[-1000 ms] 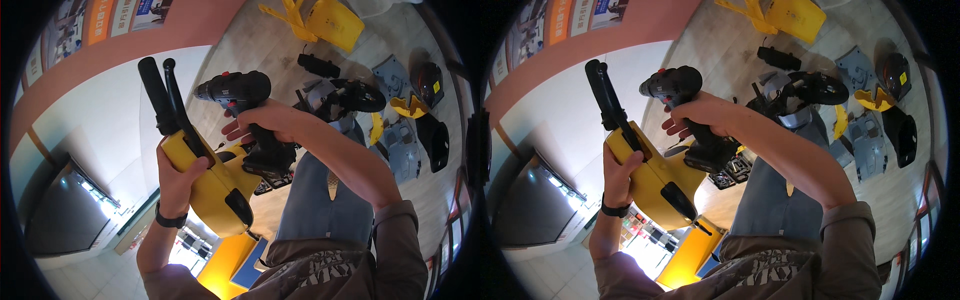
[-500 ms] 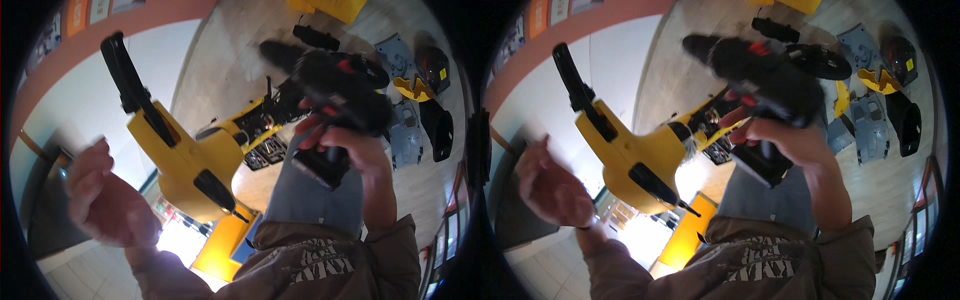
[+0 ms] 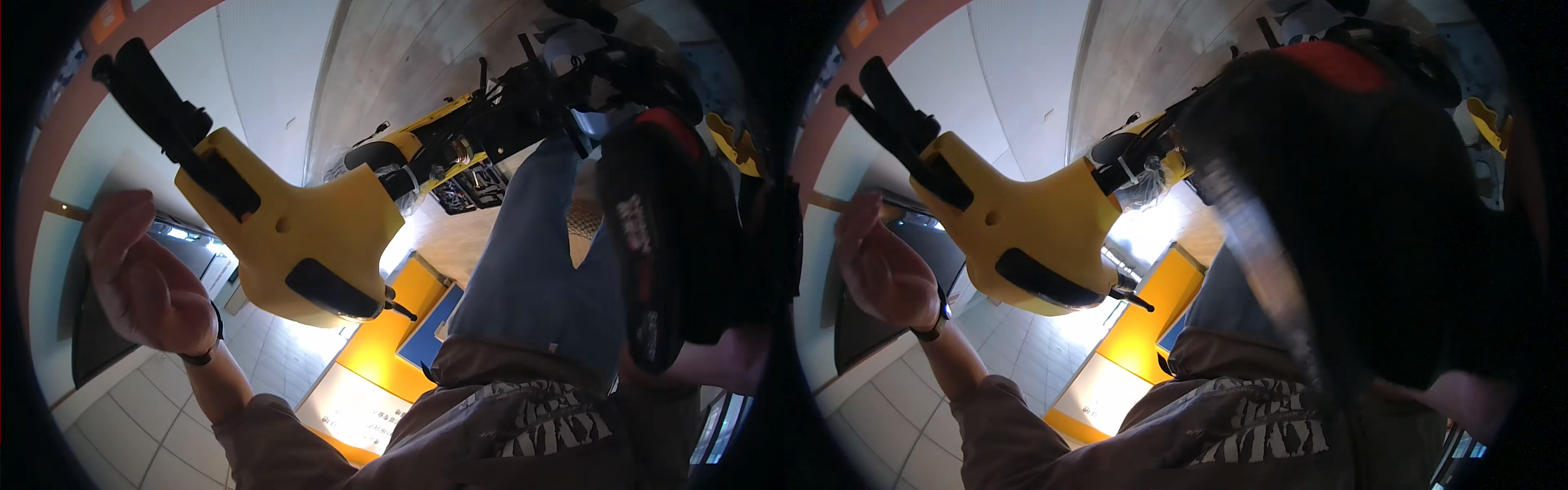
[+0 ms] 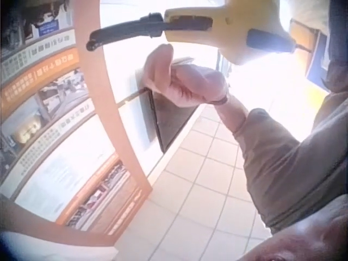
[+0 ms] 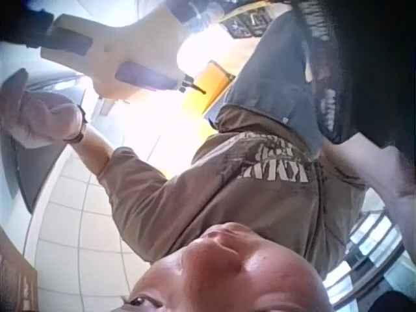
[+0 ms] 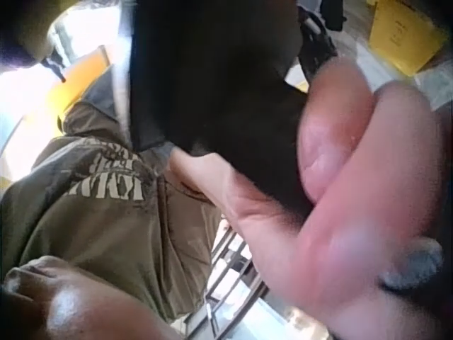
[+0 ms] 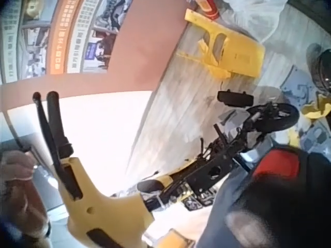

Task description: Repairing and reassembling the handlebars and fairing of a yellow electric scooter.

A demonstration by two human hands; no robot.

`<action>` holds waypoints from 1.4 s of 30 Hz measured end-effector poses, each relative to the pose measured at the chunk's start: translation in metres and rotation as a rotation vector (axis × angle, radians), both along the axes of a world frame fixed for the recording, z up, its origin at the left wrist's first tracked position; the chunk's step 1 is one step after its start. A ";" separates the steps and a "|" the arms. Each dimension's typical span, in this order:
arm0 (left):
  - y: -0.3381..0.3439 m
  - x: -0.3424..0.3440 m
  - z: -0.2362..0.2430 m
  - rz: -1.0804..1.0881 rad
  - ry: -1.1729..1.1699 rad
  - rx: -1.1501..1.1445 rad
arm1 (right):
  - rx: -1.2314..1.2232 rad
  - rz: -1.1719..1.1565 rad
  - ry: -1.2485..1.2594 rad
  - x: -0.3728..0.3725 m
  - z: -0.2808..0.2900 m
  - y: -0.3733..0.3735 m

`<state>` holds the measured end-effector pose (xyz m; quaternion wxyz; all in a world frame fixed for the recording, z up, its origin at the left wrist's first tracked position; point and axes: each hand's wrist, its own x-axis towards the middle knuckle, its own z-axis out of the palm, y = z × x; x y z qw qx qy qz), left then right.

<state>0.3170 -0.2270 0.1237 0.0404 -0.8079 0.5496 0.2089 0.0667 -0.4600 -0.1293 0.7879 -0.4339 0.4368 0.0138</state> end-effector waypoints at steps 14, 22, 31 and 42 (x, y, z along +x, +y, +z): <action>0.030 -0.008 -0.049 -0.119 -0.070 0.142 | -0.369 0.143 0.565 0.086 0.053 0.130; 0.025 -0.025 -0.047 -0.119 -0.134 0.276 | -0.577 0.238 0.842 0.151 0.082 0.204; 0.021 -0.017 -0.031 -0.453 -0.068 0.281 | -0.871 0.507 1.082 0.216 0.172 0.242; 0.051 -0.008 -0.048 -0.465 -0.020 0.068 | -1.275 0.504 1.248 0.242 0.182 0.293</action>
